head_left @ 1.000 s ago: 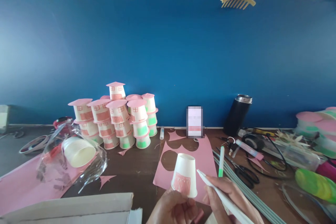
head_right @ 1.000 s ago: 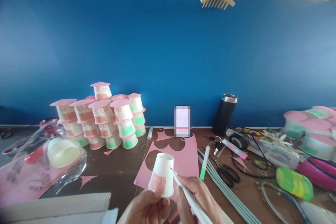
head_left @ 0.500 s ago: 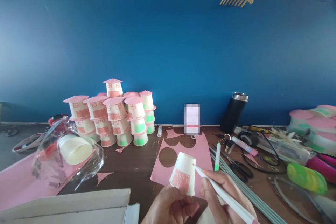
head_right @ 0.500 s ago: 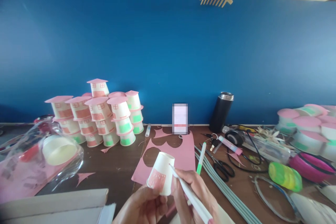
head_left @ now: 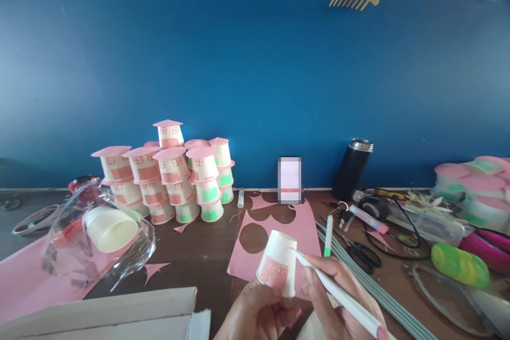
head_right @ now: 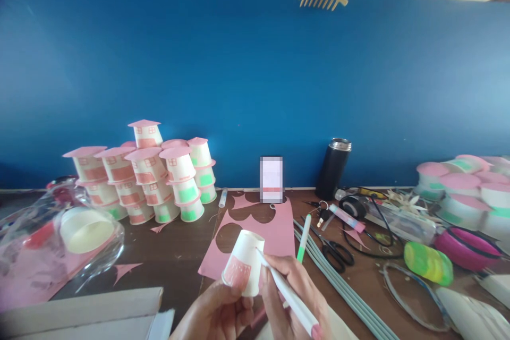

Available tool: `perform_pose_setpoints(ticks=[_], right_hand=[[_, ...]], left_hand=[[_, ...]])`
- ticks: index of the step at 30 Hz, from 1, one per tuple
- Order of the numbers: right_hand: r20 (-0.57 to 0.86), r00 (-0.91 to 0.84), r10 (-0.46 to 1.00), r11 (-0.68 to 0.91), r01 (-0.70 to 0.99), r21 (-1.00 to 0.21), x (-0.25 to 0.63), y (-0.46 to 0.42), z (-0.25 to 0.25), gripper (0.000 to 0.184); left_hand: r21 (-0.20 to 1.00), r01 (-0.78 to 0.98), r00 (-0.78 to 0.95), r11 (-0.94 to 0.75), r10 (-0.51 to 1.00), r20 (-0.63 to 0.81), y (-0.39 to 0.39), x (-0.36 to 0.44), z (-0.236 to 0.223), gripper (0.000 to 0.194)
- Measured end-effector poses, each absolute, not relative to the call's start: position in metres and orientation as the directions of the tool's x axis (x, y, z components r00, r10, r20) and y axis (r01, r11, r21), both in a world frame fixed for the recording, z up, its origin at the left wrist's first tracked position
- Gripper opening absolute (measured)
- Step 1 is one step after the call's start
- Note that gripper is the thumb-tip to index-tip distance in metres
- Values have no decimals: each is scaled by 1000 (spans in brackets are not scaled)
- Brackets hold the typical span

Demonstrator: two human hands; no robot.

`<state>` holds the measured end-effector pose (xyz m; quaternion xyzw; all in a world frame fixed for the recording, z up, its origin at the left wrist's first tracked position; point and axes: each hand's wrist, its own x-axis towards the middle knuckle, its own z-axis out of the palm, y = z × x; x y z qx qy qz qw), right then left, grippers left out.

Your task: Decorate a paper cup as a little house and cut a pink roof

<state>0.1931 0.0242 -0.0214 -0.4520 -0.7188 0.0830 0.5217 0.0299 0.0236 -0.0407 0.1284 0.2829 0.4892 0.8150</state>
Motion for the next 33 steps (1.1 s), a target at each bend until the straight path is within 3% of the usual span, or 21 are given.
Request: perform_pose_setpoints(ticks=[6, 13, 25, 33], right_hand=[[675, -28, 737, 584, 530, -615, 192, 25, -23, 17], [709, -42, 704, 598, 574, -560, 193, 25, -19, 15], [680, -37, 732, 584, 547, -600, 192, 24, -18, 16], [681, -48, 731, 589, 548, -594, 193, 25, -19, 17]], left_hand=[[491, -712, 353, 503, 860, -368, 22, 31, -33, 2], [452, -745, 344, 490, 863, -369, 22, 31, -41, 3], [578, -689, 358, 438, 898, -255, 23, 31, -35, 14], [590, -682, 351, 432, 901, -254, 22, 30, -33, 14]])
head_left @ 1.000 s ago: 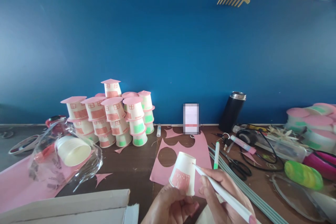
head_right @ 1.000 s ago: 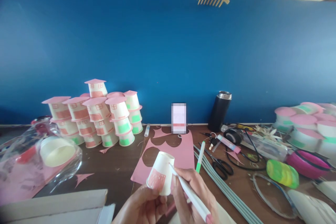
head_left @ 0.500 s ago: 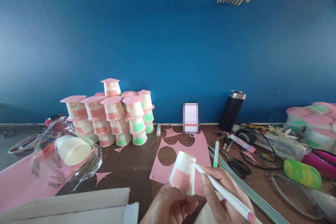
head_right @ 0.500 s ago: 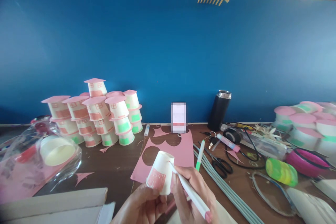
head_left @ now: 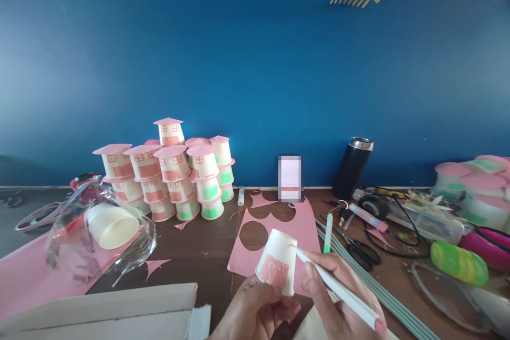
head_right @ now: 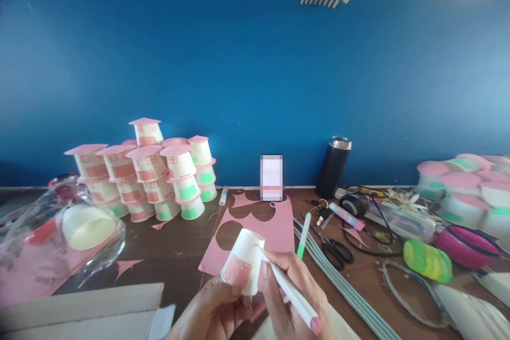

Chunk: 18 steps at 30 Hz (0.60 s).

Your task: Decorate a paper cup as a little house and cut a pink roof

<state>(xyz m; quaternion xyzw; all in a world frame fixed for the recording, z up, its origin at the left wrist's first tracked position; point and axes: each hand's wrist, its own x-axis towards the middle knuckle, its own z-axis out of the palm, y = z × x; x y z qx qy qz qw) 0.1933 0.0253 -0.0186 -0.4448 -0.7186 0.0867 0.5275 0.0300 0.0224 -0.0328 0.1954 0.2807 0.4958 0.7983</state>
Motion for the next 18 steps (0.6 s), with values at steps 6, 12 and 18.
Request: perform_pose_setpoints(ticks=[6, 12, 18], right_hand=[[692, -52, 720, 600, 548, -583, 191, 25, -18, 16], [696, -32, 718, 593, 552, -586, 191, 25, -16, 15], [693, -42, 719, 597, 548, -586, 191, 25, -18, 16]], left_hand=[[551, -698, 349, 457, 889, -296, 22, 30, -33, 4], [527, -718, 332, 456, 889, -317, 21, 31, -28, 4], [568, -693, 341, 443, 896, -283, 22, 31, -34, 13]])
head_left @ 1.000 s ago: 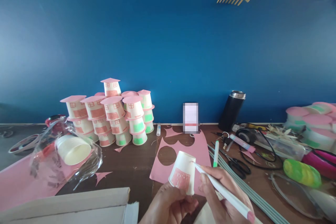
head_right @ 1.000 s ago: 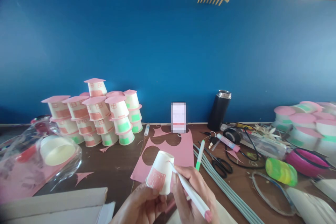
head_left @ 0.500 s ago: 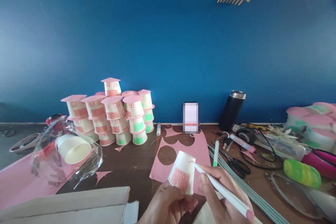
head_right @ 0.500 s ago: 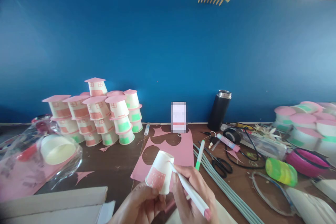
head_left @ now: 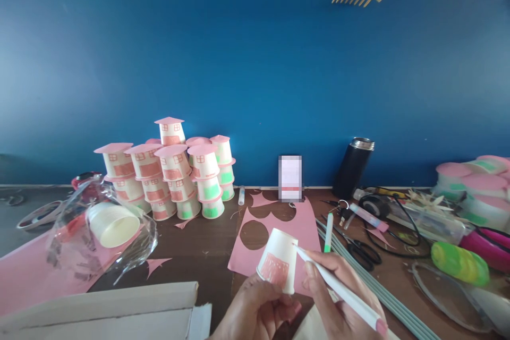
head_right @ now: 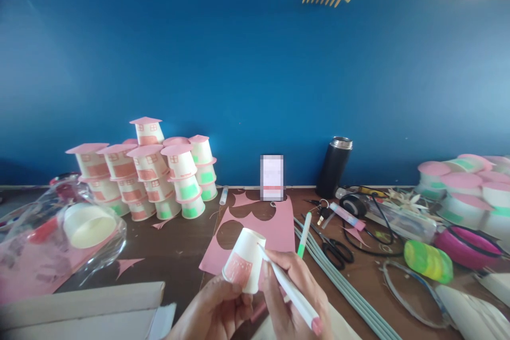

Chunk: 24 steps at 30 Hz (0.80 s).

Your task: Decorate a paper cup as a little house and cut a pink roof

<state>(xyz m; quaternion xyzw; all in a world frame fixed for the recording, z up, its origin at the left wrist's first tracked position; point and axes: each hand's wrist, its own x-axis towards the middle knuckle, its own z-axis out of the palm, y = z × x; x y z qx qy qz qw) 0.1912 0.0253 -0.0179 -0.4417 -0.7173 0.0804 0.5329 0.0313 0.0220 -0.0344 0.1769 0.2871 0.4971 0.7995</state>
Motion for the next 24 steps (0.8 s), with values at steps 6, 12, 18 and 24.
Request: perform_pose_setpoints(ticks=[6, 12, 18, 24], right_hand=[[692, -25, 722, 575, 578, -579, 191, 26, -19, 17], [673, -18, 739, 572, 544, -614, 191, 24, -19, 15], [659, 10, 752, 553, 533, -640, 189, 24, -20, 14], [638, 27, 770, 529, 533, -661, 189, 24, -20, 13]], left_hand=[[578, -688, 358, 438, 898, -255, 22, 31, -35, 12], [581, -685, 366, 440, 897, -248, 22, 30, -36, 13], [564, -698, 367, 441, 897, -246, 21, 30, -34, 10], [573, -696, 363, 433, 900, -240, 21, 30, -35, 11]])
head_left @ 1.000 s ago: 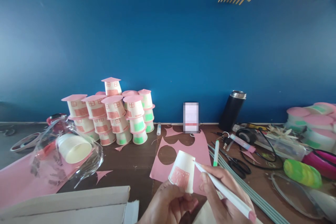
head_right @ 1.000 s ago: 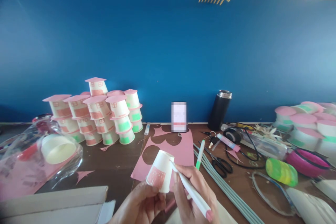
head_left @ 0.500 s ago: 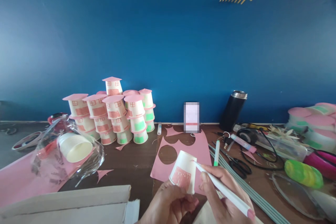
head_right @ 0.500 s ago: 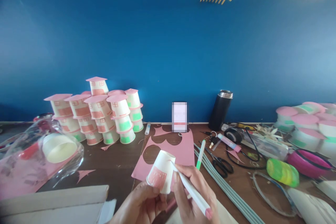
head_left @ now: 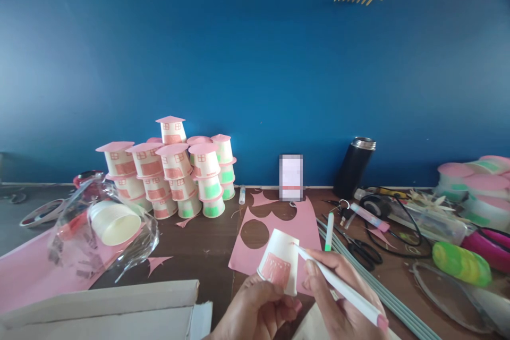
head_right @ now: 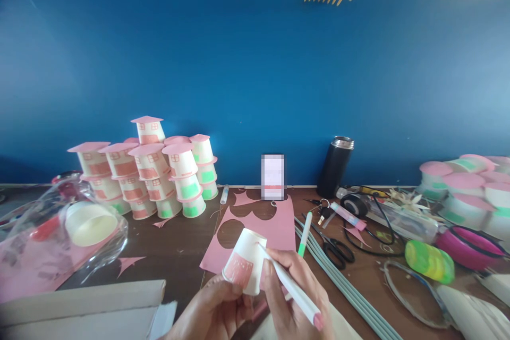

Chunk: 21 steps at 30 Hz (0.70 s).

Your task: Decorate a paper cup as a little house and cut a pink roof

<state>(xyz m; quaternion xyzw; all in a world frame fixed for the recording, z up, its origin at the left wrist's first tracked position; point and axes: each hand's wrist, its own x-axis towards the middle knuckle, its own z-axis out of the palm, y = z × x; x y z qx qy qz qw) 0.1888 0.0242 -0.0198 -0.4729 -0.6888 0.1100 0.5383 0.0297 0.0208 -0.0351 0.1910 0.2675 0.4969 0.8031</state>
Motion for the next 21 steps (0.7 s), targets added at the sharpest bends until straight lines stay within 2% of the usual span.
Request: perform_pose_setpoints(ticks=[21], right_hand=[[633, -1, 774, 532, 542, -650, 191, 25, -23, 15]], left_hand=[[580, -688, 358, 435, 900, -250, 21, 30, -30, 10]])
